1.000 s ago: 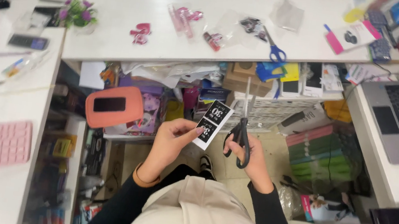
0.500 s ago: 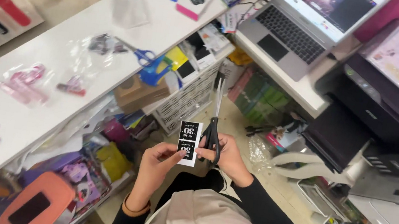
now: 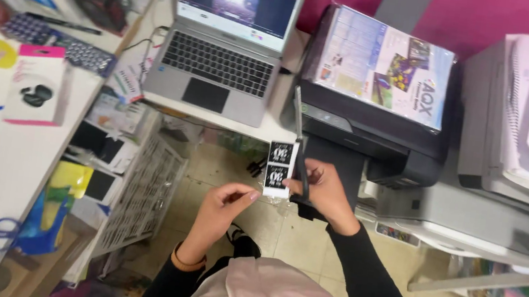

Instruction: Cutting printed labels from a sheet using scissors.

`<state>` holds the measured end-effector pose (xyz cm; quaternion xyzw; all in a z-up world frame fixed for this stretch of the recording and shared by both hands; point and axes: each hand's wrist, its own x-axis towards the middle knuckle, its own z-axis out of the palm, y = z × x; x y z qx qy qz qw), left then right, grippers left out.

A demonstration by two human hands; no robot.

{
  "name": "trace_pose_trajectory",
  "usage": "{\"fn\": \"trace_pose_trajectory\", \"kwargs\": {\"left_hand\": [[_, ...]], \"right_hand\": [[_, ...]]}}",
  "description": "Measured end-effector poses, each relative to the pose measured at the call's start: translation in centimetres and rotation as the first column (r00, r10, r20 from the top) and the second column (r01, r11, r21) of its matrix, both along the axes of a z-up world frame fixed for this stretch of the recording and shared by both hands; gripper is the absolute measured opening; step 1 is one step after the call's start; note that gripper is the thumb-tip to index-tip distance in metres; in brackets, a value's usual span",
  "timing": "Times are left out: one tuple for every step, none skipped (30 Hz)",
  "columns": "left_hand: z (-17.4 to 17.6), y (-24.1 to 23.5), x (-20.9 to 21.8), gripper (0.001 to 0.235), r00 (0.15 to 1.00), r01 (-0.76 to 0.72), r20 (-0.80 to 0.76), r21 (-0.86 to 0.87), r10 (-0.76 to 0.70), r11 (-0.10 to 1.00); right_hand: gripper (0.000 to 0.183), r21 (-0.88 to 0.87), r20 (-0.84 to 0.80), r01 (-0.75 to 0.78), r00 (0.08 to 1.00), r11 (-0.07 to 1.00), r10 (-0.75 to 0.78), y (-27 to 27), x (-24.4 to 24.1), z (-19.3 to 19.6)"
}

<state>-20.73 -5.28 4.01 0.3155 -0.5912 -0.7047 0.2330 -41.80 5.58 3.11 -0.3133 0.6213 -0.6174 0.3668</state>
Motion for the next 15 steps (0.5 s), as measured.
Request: {"fn": "trace_pose_trajectory", "kwargs": {"left_hand": [[0.4, -0.3, -1.4, 0.016, 1.0, 0.025, 0.001, 0.005, -0.025, 1.0], [0.8, -0.6, -2.6, 0.019, 0.999, 0.046, -0.001, -0.019, -0.046, 0.999], [1.2, -0.9, -3.8, 0.023, 0.998, 0.054, -0.004, -0.047, -0.055, 0.997], [0.6, -1.4, -4.9, 0.023, 0.998, 0.067, -0.006, -0.046, -0.067, 0.997], [0.0, -1.6, -5.6, 0.032, 0.996, 0.079, -0.033, -0.053, -0.081, 0.995], [-0.6, -1.8, -6.1, 0.041, 0.994, 0.091, -0.061, -0.06, -0.095, 0.994], [-1.1, -2.0, -6.6, 0.041, 0.995, 0.083, -0.054, -0.052, -0.085, 0.995], [-1.5, -2.2, -6.9, 0.039, 0.995, 0.055, -0.078, -0.045, -0.059, 0.997], [-1.9, -2.3, -7.1, 0.037, 0.995, 0.015, -0.101, -0.036, -0.019, 0.999], [-2.0, -2.6, -7.0, 0.037, 0.996, -0.007, -0.093, -0.027, 0.004, 1.0], [-2.3, -2.9, -6.8, 0.024, 0.996, -0.058, -0.07, -0.024, 0.056, 0.998], [-2.5, -3.3, -6.5, 0.014, 0.993, -0.109, -0.047, -0.023, 0.108, 0.994], [-2.9, -3.6, -6.2, 0.014, 0.99, -0.138, -0.04, -0.021, 0.137, 0.99], [-3.4, -3.9, -5.9, 0.012, 0.988, -0.15, -0.036, -0.016, 0.149, 0.989], [-3.8, -4.3, -5.5, 0.011, 0.987, -0.16, -0.033, -0.013, 0.16, 0.987]], "right_hand": [[0.021, 0.005, 0.001, 0.025, 1.0, 1.0, -0.025, 0.3, -1.5, 0.2], [0.021, 0.009, -0.021, 0.078, 0.997, 0.997, -0.078, 0.6, -2.7, 0.4], [0.021, 0.008, -0.044, 0.119, 0.992, 0.993, -0.118, 0.6, -4.1, 0.6], [0.021, 0.008, -0.045, 0.131, 0.99, 0.991, -0.131, 0.5, -4.5, 1.3], [0.021, 0.016, -0.028, 0.068, 0.997, 0.998, -0.068, 0.3, -4.5, 1.9], [0.02, 0.022, -0.009, 0.005, 1.0, 1.0, -0.005, 0.1, -4.5, 2.5], [0.02, 0.03, -0.002, -0.004, 1.0, 1.0, 0.004, -0.5, -4.1, 2.7], [0.02, 0.039, 0.007, -0.06, 0.998, 0.997, 0.06, -1.1, -3.7, 2.9], [0.019, 0.049, 0.018, -0.129, 0.992, 0.99, 0.129, -1.9, -3.2, 3.2], [0.019, 0.058, 0.027, -0.152, 0.988, 0.987, 0.15, -2.4, -3.4, 3.0], [0.02, 0.046, 0.014, -0.151, 0.989, 0.987, 0.15, -3.1, -3.5, 2.7], [0.021, 0.035, 0.001, -0.15, 0.989, 0.988, 0.15, -3.7, -3.6, 2.4], [0.021, 0.037, 0.008, -0.179, 0.984, 0.983, 0.179, -4.3, -3.8, 2.3], [0.021, 0.025, -0.024, -0.154, 0.988, 0.988, 0.155, -4.9, -4.0, 2.3], [0.022, 0.01, -0.056, -0.128, 0.99, 0.992, 0.129, -5.4, -4.2, 2.2]]}}
